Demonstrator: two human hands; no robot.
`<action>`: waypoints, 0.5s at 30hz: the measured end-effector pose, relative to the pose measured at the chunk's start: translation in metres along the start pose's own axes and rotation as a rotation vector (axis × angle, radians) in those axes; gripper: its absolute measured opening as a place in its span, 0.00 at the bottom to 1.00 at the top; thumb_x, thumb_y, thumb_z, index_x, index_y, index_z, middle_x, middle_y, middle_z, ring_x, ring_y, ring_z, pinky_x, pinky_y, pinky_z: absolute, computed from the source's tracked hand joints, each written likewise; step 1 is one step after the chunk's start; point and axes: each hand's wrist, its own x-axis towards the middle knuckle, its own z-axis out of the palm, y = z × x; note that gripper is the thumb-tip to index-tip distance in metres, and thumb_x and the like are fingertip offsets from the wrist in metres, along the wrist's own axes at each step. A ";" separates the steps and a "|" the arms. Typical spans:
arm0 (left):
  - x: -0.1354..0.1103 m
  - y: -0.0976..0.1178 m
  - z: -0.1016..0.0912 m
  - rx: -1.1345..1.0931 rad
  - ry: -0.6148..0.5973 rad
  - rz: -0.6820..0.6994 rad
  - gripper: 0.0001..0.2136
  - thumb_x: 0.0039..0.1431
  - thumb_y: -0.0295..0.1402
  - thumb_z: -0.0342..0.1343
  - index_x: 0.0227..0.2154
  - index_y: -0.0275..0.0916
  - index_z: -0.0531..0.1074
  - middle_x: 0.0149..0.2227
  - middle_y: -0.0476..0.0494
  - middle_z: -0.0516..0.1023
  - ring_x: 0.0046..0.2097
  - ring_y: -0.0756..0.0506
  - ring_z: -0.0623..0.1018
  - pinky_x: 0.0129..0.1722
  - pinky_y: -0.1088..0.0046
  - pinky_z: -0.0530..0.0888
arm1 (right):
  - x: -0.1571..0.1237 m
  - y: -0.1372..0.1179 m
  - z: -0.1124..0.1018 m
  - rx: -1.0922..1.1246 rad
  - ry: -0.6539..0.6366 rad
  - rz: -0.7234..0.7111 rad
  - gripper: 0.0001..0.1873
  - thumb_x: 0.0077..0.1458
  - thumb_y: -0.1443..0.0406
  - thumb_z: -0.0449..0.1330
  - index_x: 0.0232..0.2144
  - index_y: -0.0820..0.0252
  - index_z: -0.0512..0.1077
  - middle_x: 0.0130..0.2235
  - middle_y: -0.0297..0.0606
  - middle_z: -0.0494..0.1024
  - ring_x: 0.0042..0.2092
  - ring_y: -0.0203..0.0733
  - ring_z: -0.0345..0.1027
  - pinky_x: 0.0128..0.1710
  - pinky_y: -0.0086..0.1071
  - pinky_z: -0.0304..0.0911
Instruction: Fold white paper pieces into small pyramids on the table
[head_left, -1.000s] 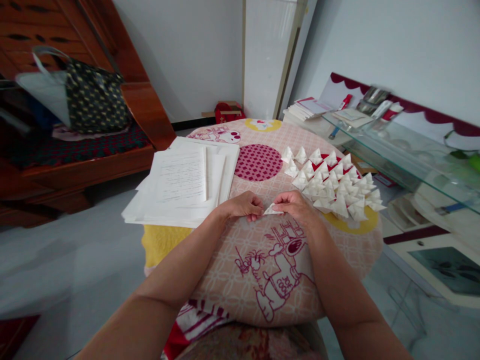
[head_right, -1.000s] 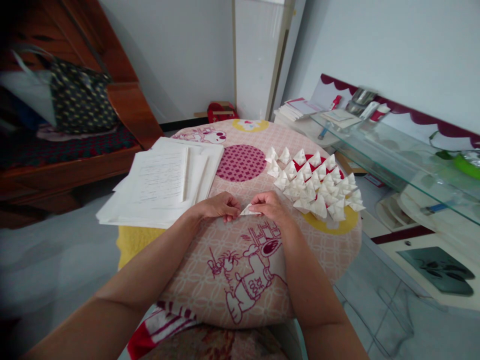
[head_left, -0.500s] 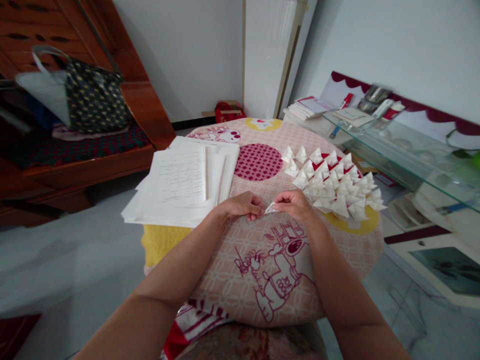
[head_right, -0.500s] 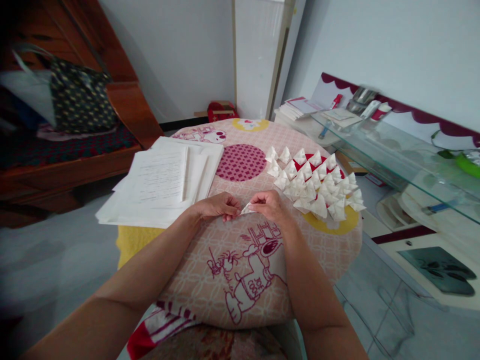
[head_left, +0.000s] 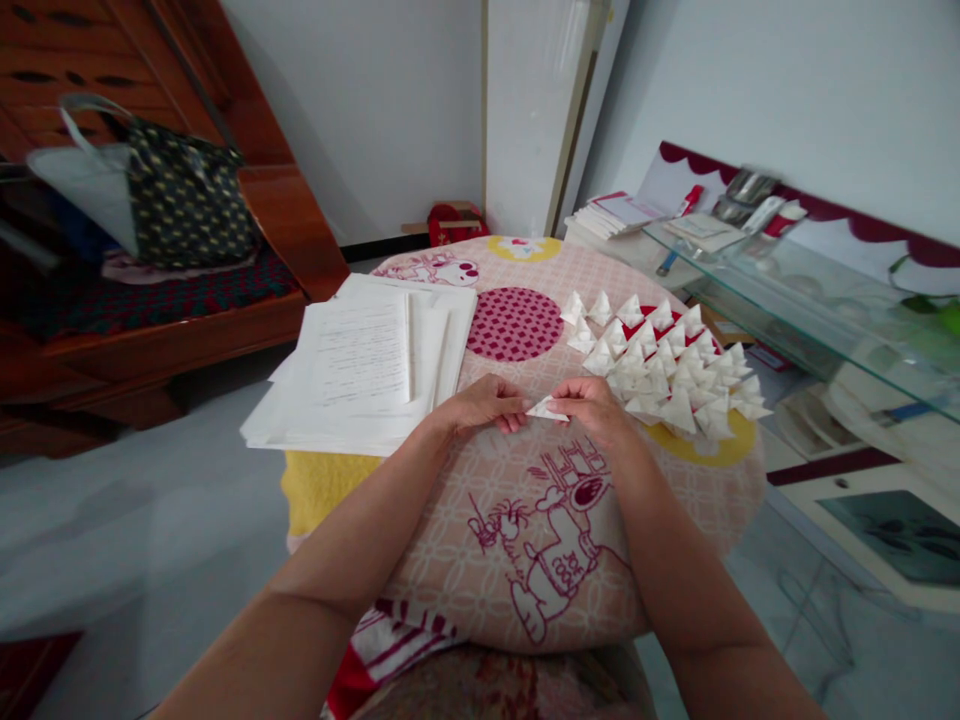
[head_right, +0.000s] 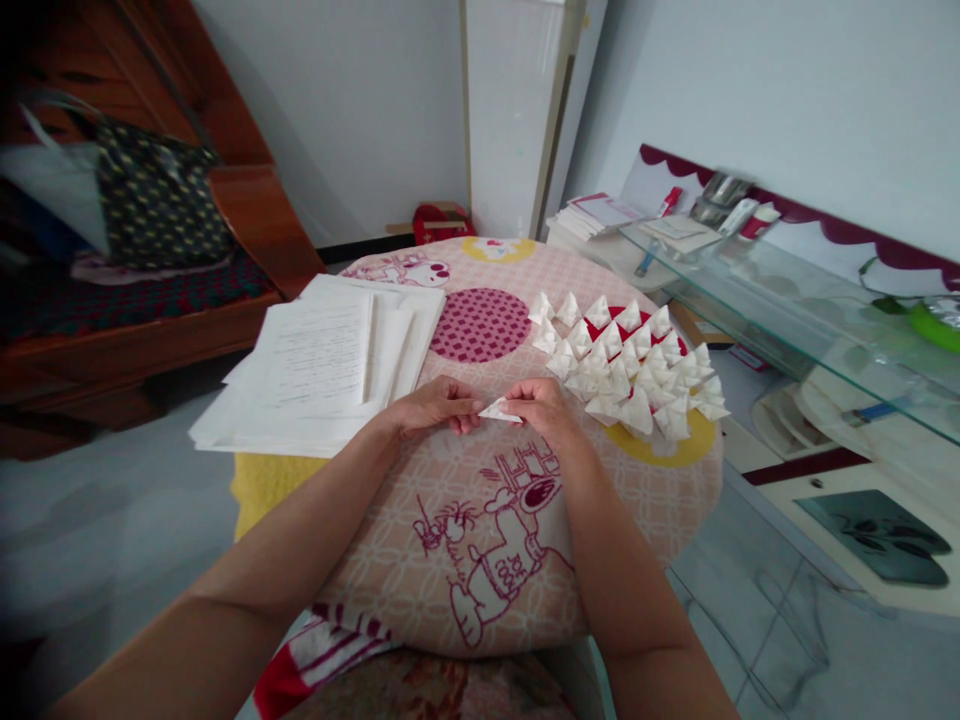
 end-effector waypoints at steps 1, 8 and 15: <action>0.001 -0.001 0.001 -0.014 0.001 0.010 0.11 0.55 0.35 0.67 0.26 0.31 0.76 0.24 0.45 0.79 0.25 0.54 0.76 0.25 0.80 0.72 | 0.001 0.000 0.001 0.037 0.006 0.006 0.13 0.38 0.57 0.69 0.22 0.60 0.76 0.20 0.32 0.73 0.23 0.35 0.63 0.24 0.29 0.59; 0.007 -0.003 0.008 0.006 0.056 0.067 0.08 0.56 0.30 0.63 0.25 0.32 0.73 0.21 0.48 0.76 0.22 0.55 0.74 0.22 0.81 0.69 | 0.002 0.002 0.005 0.190 0.058 0.059 0.10 0.36 0.60 0.71 0.22 0.59 0.78 0.20 0.34 0.76 0.22 0.37 0.66 0.20 0.29 0.61; 0.001 0.003 0.016 0.103 0.216 0.174 0.09 0.55 0.28 0.60 0.21 0.34 0.70 0.16 0.54 0.69 0.18 0.57 0.67 0.18 0.82 0.61 | 0.004 0.005 0.005 0.264 0.039 0.072 0.10 0.35 0.60 0.71 0.22 0.59 0.77 0.21 0.33 0.76 0.21 0.35 0.66 0.20 0.29 0.62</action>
